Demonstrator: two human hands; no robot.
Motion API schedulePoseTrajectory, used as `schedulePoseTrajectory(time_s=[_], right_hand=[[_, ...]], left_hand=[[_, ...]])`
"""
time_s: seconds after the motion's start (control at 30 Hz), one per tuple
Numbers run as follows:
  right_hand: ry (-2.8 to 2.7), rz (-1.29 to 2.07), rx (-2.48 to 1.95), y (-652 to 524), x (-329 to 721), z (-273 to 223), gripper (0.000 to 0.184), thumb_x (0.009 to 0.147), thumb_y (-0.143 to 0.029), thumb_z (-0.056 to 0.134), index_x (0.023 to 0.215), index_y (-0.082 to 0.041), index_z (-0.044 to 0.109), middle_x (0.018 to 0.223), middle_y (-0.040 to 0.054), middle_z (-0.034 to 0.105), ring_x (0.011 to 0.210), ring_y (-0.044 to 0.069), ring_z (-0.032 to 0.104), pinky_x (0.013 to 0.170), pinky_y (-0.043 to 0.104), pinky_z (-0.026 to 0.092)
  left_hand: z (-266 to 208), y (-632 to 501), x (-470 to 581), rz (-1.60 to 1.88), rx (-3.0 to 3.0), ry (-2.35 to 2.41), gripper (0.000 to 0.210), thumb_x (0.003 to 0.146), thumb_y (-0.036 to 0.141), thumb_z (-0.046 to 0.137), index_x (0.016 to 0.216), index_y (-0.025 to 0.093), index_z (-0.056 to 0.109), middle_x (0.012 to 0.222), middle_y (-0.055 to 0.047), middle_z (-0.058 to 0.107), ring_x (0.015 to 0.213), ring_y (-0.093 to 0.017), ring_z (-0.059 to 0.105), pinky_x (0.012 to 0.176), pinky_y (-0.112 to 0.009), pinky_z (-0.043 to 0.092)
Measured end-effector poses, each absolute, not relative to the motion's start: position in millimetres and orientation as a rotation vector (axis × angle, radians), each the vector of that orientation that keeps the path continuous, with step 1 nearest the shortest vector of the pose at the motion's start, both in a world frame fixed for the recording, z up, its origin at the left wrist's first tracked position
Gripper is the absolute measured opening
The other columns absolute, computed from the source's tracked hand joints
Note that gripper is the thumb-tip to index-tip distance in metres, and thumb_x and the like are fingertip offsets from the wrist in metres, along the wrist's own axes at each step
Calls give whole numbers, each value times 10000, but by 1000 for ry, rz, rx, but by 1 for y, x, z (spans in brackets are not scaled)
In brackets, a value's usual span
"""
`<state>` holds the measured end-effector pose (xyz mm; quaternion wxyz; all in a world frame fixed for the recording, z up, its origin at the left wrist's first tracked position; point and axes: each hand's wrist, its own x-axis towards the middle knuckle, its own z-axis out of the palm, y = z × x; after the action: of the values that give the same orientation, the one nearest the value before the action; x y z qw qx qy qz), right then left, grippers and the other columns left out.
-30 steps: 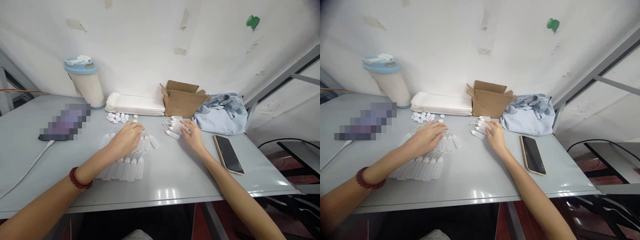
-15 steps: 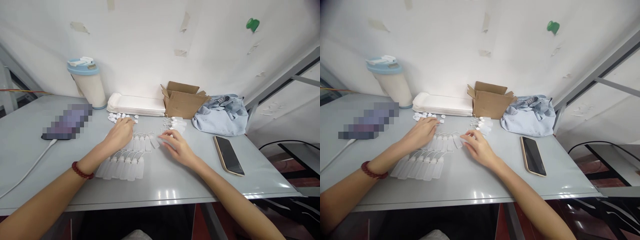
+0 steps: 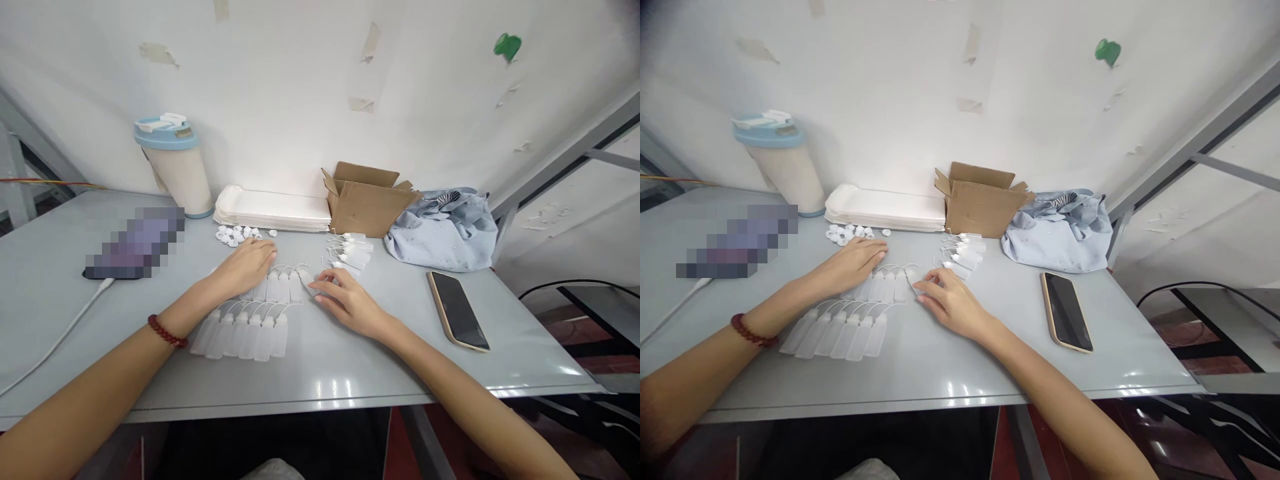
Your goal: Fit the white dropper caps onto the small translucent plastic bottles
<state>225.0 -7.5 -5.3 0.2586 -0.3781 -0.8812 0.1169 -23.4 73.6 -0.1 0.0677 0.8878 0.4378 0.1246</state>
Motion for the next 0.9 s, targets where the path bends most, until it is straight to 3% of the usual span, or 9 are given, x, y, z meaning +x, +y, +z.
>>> schedulePoseTrajectory(time_s=[0.7, 0.9], right_hand=[[-2354, 295, -1121, -7, 227, -8, 199, 918, -198, 472, 1001, -188, 653, 1003, 118, 549, 921, 211, 550, 786, 374, 512], [-2236, 246, -1110, -7, 228, -7, 174, 916, -178, 450, 961, -202, 617, 974, 101, 556, 896, 205, 561, 784, 365, 507]], left_hand=[[-2, 76, -26, 489, 2604, 1508, 374, 807, 164, 305, 803, 143, 679, 893, -145, 659, 880, -279, 599, 805, -412, 470], [9, 70, -22, 663, 2514, 1580, 350, 852, 229, 330, 981, 159, 648, 975, -115, 662, 963, -262, 593, 831, -390, 475]])
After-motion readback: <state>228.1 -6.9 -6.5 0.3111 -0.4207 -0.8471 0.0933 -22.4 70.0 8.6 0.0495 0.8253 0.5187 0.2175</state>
